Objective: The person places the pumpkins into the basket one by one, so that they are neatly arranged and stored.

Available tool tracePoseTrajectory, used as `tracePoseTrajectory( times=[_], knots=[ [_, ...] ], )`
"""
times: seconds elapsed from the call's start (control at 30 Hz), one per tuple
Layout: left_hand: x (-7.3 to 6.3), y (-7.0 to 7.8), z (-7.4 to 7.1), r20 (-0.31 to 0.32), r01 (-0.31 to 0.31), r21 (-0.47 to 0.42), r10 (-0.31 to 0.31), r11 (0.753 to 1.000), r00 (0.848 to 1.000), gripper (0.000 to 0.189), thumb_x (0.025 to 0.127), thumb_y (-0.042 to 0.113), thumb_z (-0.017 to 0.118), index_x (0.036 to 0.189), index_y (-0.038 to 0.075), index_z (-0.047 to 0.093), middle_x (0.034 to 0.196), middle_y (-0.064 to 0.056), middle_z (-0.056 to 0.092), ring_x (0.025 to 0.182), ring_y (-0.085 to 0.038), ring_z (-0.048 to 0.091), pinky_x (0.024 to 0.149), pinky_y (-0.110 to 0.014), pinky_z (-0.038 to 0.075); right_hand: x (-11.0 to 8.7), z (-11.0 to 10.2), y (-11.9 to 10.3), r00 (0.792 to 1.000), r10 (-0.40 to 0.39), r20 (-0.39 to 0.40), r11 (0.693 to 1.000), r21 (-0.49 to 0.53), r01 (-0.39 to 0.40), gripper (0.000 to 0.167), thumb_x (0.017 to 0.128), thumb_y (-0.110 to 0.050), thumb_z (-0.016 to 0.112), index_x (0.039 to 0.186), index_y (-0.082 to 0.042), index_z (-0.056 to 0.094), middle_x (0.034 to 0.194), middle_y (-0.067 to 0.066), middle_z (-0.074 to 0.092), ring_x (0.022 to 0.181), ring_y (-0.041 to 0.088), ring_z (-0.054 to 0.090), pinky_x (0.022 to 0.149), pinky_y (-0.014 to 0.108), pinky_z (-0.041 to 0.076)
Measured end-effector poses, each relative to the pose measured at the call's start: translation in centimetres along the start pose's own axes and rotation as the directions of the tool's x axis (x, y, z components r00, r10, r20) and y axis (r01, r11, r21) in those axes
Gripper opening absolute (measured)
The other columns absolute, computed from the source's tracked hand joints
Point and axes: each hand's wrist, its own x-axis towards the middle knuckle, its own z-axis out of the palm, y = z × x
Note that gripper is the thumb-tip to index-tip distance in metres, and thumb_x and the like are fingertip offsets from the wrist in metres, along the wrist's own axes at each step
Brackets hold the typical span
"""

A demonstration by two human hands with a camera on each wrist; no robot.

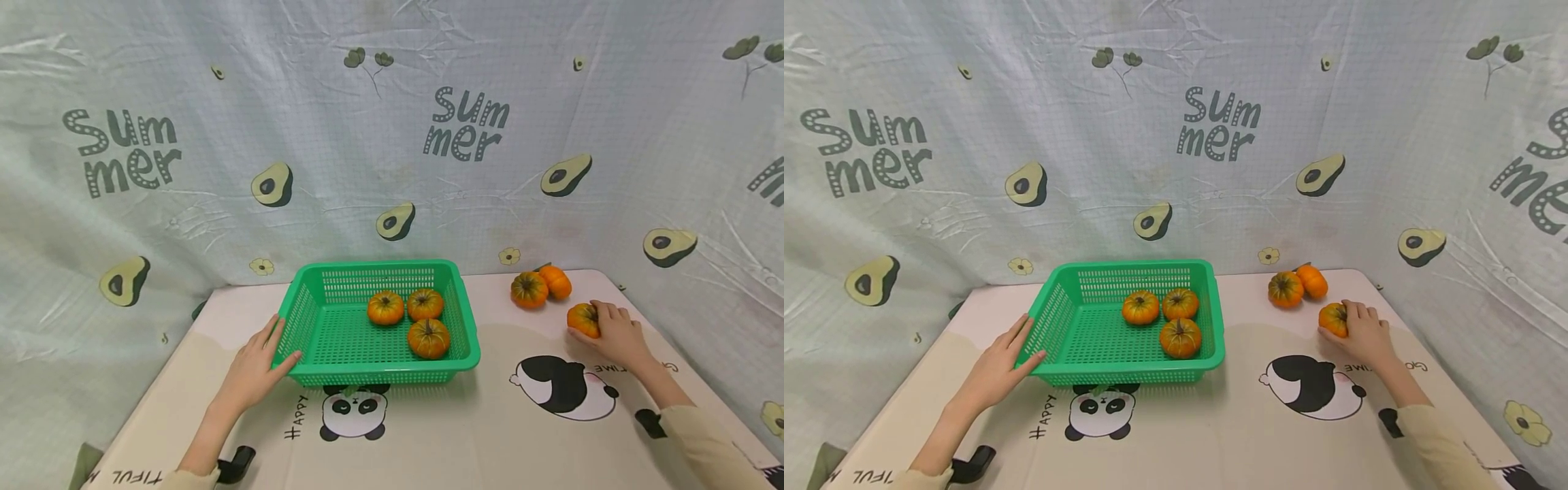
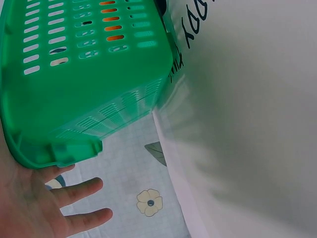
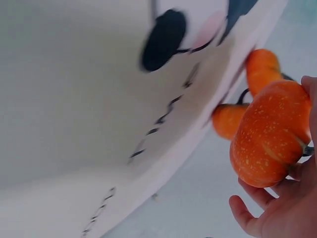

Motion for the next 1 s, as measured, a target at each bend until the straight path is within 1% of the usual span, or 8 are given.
tracePoseTrajectory(
  times=[0.07, 0.23, 0.33, 0.47, 0.63, 0.87, 1.0],
  knots=[
    [0.0, 0.0, 0.0, 0.001, -0.001, 0.001, 0.001, 1.000, 1.000, 0.072, 0.088, 0.044, 0.047, 0.139, -0.003, 0.026, 0.144, -0.023, 0.023, 0.123, -0.045, 0.033, 0.091, -0.060, 0.033, 0.1, -0.1, -0.5, 1.000, -0.019, -0.001, 1.000, 0.005, 0.019, 0.078, 0.080, -0.051, 0.057, 0.124, 0.010, 0.035, 0.113, 0.033, 0.042, 0.097, 0.046, 0.037, 0.074, 0.060, 0.031],
    [0.2, -0.1, 0.1, 0.001, -0.002, -0.003, 0.002, 1.000, 1.000, 0.072, 0.088, 0.044, 0.047, 0.139, -0.003, 0.026, 0.144, -0.024, 0.023, 0.123, -0.045, 0.033, 0.091, -0.061, 0.033, 0.4, -0.6, -2.2, 0.998, -0.059, 0.036, 0.998, 0.007, 0.059, 0.077, 0.081, -0.051, 0.055, 0.125, 0.009, 0.035, 0.116, 0.033, 0.041, 0.099, 0.044, 0.037, 0.078, 0.061, 0.031],
    [0.2, -0.1, 0.2, -0.002, -0.002, -0.004, 0.002, 1.000, 1.000, 0.073, 0.088, 0.045, 0.047, 0.139, -0.003, 0.026, 0.144, -0.023, 0.023, 0.123, -0.045, 0.033, 0.091, -0.061, 0.033, 0.4, -0.7, -3.2, 0.995, -0.090, 0.046, 0.996, -0.001, 0.091, 0.075, 0.081, -0.049, 0.056, 0.125, 0.009, 0.035, 0.117, 0.032, 0.042, 0.100, 0.044, 0.038, 0.081, 0.062, 0.032],
    [0.1, -0.2, 0.2, -0.005, -0.005, -0.001, 0.005, 1.000, 1.000, 0.073, 0.088, 0.044, 0.048, 0.139, -0.003, 0.026, 0.144, -0.024, 0.024, 0.123, -0.045, 0.033, 0.091, -0.061, 0.033, 0.3, -0.8, -4.6, 0.990, -0.139, 0.029, 0.990, 0.006, 0.139, 0.072, 0.080, -0.045, 0.059, 0.125, 0.007, 0.038, 0.118, 0.030, 0.044, 0.102, 0.043, 0.039, 0.082, 0.061, 0.033],
    [0.0, -0.2, 0.2, -0.009, -0.009, 0.002, 0.009, 1.000, 1.000, 0.072, 0.088, 0.044, 0.048, 0.138, -0.003, 0.027, 0.144, -0.024, 0.024, 0.122, -0.045, 0.034, 0.091, -0.060, 0.033, 0.3, -0.7, -6.2, 0.982, -0.191, 0.004, 0.981, 0.027, 0.191, 0.070, 0.078, -0.042, 0.062, 0.125, 0.004, 0.039, 0.117, 0.026, 0.046, 0.104, 0.040, 0.040, 0.081, 0.056, 0.034],
    [0.0, -0.2, 0.2, -0.011, -0.011, 0.005, 0.011, 1.000, 1.000, 0.072, 0.088, 0.044, 0.049, 0.138, -0.003, 0.027, 0.143, -0.024, 0.025, 0.122, -0.045, 0.035, 0.092, -0.059, 0.033, 0.6, -0.5, -8.0, 0.963, -0.267, -0.034, 0.963, 0.027, 0.268, 0.068, 0.076, -0.040, 0.065, 0.124, 0.003, 0.042, 0.118, 0.021, 0.046, 0.106, 0.036, 0.040, 0.079, 0.052, 0.035],
    [0.1, -0.3, 0.2, -0.017, -0.018, 0.006, 0.018, 1.000, 1.000, 0.072, 0.088, 0.043, 0.049, 0.138, -0.003, 0.028, 0.143, -0.024, 0.025, 0.122, -0.045, 0.035, 0.092, -0.059, 0.033, 0.7, -0.5, -9.0, 0.952, -0.303, -0.038, 0.952, 0.030, 0.304, 0.067, 0.076, -0.040, 0.065, 0.124, 0.002, 0.043, 0.117, 0.020, 0.047, 0.106, 0.036, 0.040, 0.080, 0.051, 0.034]
  ],
)
